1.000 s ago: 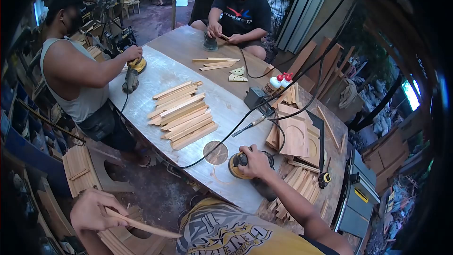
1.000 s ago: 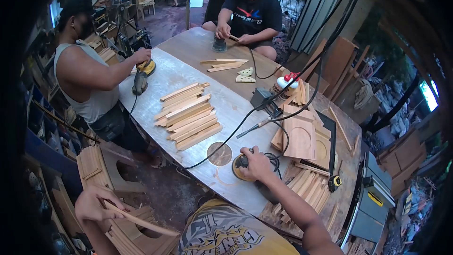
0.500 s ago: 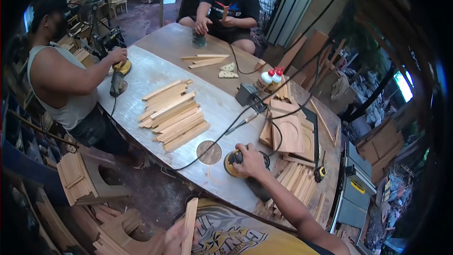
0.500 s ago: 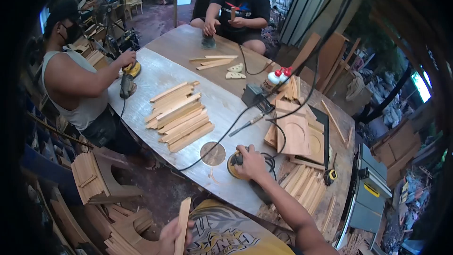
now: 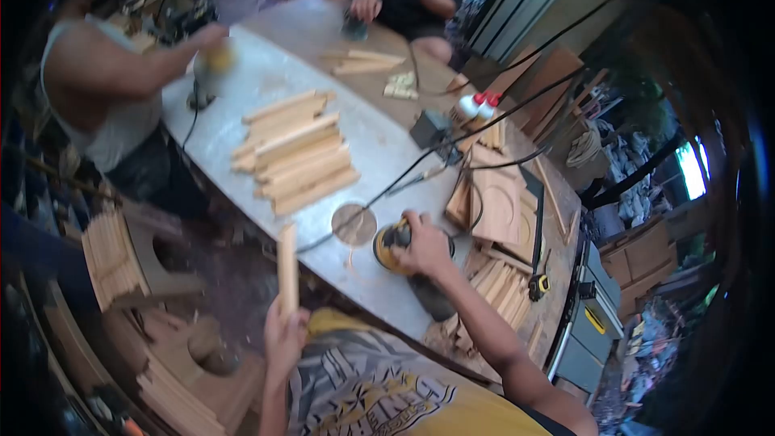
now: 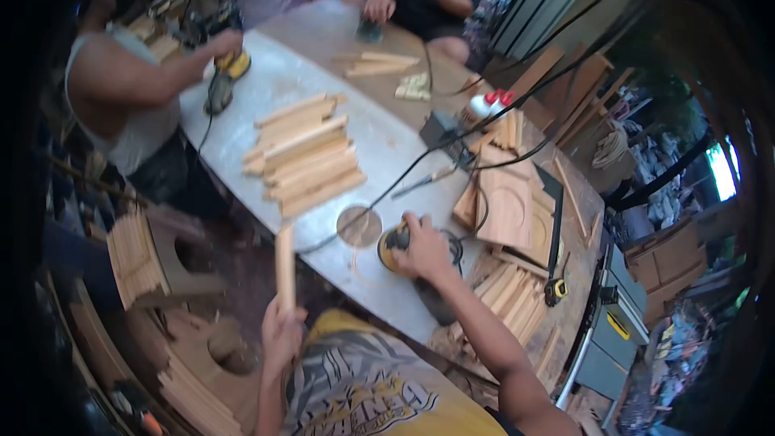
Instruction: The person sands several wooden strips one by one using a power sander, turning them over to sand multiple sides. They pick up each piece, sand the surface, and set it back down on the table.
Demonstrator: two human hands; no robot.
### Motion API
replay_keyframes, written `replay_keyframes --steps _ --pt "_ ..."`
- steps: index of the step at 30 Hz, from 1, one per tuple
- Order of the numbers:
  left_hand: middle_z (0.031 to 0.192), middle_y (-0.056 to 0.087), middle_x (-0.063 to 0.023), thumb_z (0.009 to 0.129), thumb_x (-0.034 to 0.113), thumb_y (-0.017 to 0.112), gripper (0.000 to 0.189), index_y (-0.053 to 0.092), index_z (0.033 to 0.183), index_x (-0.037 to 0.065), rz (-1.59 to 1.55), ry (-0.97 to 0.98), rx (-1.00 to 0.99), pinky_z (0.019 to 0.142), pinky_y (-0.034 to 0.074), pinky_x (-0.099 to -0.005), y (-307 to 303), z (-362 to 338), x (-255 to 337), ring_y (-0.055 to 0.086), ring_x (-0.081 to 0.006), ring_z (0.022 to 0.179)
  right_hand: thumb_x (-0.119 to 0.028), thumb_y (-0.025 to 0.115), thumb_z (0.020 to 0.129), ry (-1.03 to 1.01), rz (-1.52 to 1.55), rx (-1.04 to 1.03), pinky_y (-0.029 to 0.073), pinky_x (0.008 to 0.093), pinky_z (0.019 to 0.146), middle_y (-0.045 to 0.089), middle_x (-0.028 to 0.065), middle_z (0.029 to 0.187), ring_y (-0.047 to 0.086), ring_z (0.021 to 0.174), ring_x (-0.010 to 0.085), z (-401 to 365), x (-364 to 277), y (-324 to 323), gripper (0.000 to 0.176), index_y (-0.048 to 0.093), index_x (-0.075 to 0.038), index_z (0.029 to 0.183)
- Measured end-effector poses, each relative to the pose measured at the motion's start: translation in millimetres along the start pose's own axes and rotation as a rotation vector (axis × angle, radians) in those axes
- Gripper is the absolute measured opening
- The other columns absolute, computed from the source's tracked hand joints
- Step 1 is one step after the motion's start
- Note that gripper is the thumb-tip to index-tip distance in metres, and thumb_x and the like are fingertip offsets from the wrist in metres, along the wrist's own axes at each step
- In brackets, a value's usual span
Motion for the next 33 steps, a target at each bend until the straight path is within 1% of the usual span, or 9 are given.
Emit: replay_keyframes --steps 3,6,7,8,9,12,20,24,33 --pt "0.075 0.059 0.0016 0.107 0.022 0.054 0.022 0.064 0.108 0.003 0.174 0.016 -0.133 0.052 0.043 -0.0251 34 35 -45 0.052 -0.0056 0.059 -0.038 0.081 0.074 -0.071 -0.042 0.009 0.056 0.0524 0.086 0.063 0.0232 0.114 0.067 0.099 0.046 -2 2 0 0.07 0.053 -0.012 0.133" --pt "0.073 0.06 -0.0003 0.109 0.029 0.052 0.028 0.063 0.116 0.004 0.144 -0.073 -0.143 0.054 0.045 -0.0261 50 43 -74 0.052 -0.0073 0.055 -0.039 0.08 0.076 -0.108 -0.008 0.009 0.056 0.054 0.083 0.063 0.024 0.112 0.068 0.094 0.0461 -7 -4 -1 0.066 0.054 -0.014 0.131" --pt "0.073 0.06 -0.0056 0.109 0.033 0.051 0.033 0.063 0.115 0.002 0.232 -0.097 -0.133 0.058 0.048 -0.0319 47 48 -97 0.056 -0.0125 0.059 -0.039 0.08 0.076 -0.099 -0.011 0.02 0.056 0.0534 0.083 0.063 0.0234 0.109 0.068 0.094 0.046 -8 -5 -1 0.064 0.055 -0.014 0.129" --pt "0.074 0.06 -0.0131 0.109 0.034 0.051 0.036 0.064 0.113 0.0 0.335 0.1 -0.098 0.065 0.049 -0.0397 43 58 -116 0.061 -0.0207 0.066 -0.039 0.08 0.076 -0.082 -0.014 0.003 0.056 0.0525 0.083 0.063 0.0233 0.108 0.069 0.092 0.0456 -9 -3 0 0.063 0.056 -0.013 0.129" --pt "0.081 0.064 -0.0225 0.11 0.037 0.047 0.041 0.064 0.109 -0.001 0.491 0.085 -0.047 0.073 0.05 -0.0483 42 55 -104 0.068 -0.0349 0.078 -0.039 0.08 0.076 -0.08 -0.028 -0.017 0.056 0.0525 0.083 0.063 0.0233 0.108 0.069 0.092 0.0456 -10 -1 1 0.063 0.056 -0.013 0.129" --pt "0.096 0.069 -0.0312 0.111 0.044 0.033 0.055 0.067 0.102 0.001 0.838 0.001 -0.06 0.084 0.05 -0.0607 41 60 -101 0.066 -0.0514 0.096 -0.037 0.082 0.076 -0.058 -0.015 -0.023 0.056 0.0495 0.086 0.065 0.0213 0.109 0.069 0.097 0.0427 -15 -7 -5 0.062 0.057 -0.013 0.127" --pt "0.091 0.072 -0.03 0.112 0.044 0.033 0.06 0.071 0.097 0.0 1.152 -0.018 -0.012 0.084 0.053 -0.0623 56 71 -93 0.07 -0.0501 0.091 -0.032 0.08 0.076 -0.14 -0.038 -0.085 0.057 0.0497 0.086 0.062 0.021 0.112 0.068 0.096 0.0432 -26 -3 -9 0.061 0.06 -0.016 0.131" --pt "0.087 0.073 -0.0267 0.112 0.046 0.035 0.061 0.072 0.095 0.001 1.184 -0.002 0.011 0.078 0.056 -0.0586 57 72 -97 0.072 -0.0456 0.086 -0.026 0.082 0.074 -0.236 -0.113 -0.12 0.058 0.0488 0.084 0.06 0.0197 0.109 0.069 0.094 0.0398 -42 -22 -14 0.057 0.064 -0.015 0.127" --pt "0.09 0.072 -0.0289 0.112 0.044 0.032 0.06 0.07 0.097 0.0 1.15 -0.013 0.069 0.083 0.052 -0.0609 57 68 -100 0.069 -0.0489 0.089 -0.025 0.081 0.075 -0.477 -0.025 -0.124 0.059 0.0489 0.078 0.056 0.0233 0.114 0.068 0.091 0.0435 -60 -76 2 0.057 0.062 -0.016 0.128"
Point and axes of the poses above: each hand's wrist, its own z-axis towards the middle knuckle, its own y-axis out of the palm, x = y × z, the point moved 6 cm from there along z, towards the middle knuckle
